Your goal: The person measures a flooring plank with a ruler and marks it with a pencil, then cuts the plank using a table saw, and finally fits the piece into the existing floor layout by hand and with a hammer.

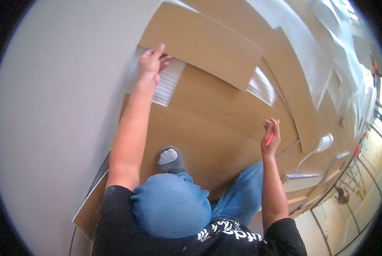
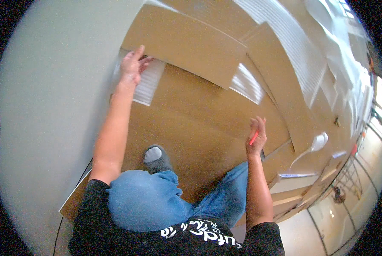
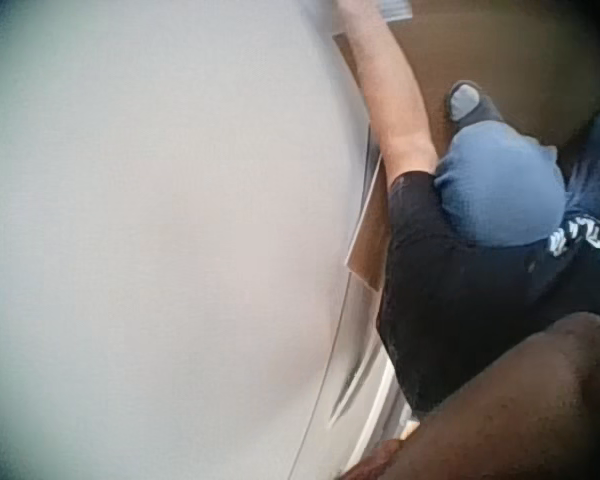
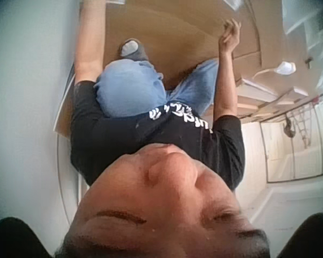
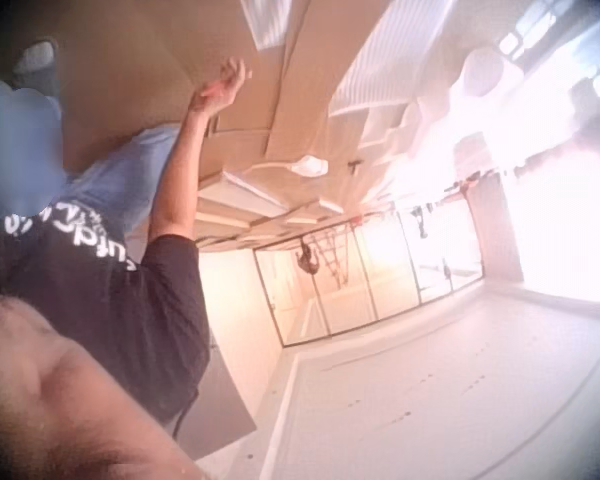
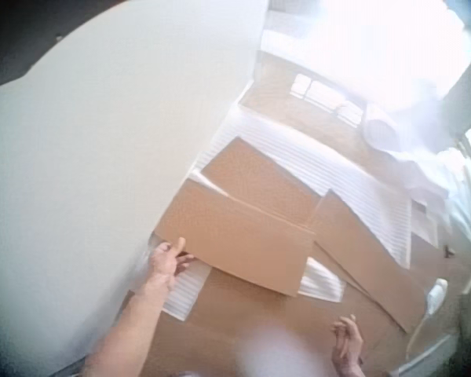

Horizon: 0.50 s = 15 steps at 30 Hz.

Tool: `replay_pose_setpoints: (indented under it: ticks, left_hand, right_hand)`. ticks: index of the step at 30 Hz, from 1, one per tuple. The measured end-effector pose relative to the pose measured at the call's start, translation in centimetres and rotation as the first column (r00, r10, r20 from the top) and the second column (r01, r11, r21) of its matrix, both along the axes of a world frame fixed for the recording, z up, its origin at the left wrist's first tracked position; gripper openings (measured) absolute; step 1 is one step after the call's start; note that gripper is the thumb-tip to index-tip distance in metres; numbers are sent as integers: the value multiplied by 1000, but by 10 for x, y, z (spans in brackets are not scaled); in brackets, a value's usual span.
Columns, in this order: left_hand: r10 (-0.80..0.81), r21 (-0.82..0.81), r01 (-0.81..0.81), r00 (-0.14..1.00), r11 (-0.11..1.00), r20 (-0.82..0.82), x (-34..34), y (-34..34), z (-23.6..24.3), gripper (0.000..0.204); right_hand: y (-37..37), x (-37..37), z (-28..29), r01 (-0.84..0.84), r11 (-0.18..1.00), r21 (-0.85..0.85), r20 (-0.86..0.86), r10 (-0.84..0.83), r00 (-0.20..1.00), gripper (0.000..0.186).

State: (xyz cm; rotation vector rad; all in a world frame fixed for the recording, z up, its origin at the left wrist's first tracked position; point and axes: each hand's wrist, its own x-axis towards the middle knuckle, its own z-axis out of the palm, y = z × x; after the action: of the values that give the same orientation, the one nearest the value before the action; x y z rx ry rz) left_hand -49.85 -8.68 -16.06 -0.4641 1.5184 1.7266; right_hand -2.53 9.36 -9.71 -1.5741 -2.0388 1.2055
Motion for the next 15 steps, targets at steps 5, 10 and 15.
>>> replay_pose_setpoints:
  ticks: [5, 10, 15]
  left_hand:
    - [-15, 136, 18, 1000, 991, -22, 4, -12, 24, 32]
    - [-33, 147, 33, 999, 989, -4, 72, -42, 55, 21]
    - [0, 259, -38, 990, 965, 144, 174, -95, 54, 13]
  right_hand:
    - [8, 180, 24, -178, 977, 115, 713, 44, 700, 49]
    - [5, 240, 13, -115, 993, 2, 725, 78, 684, 67]
    - [15, 242, 5, -324, 946, 13, 744, 207, 635, 44]
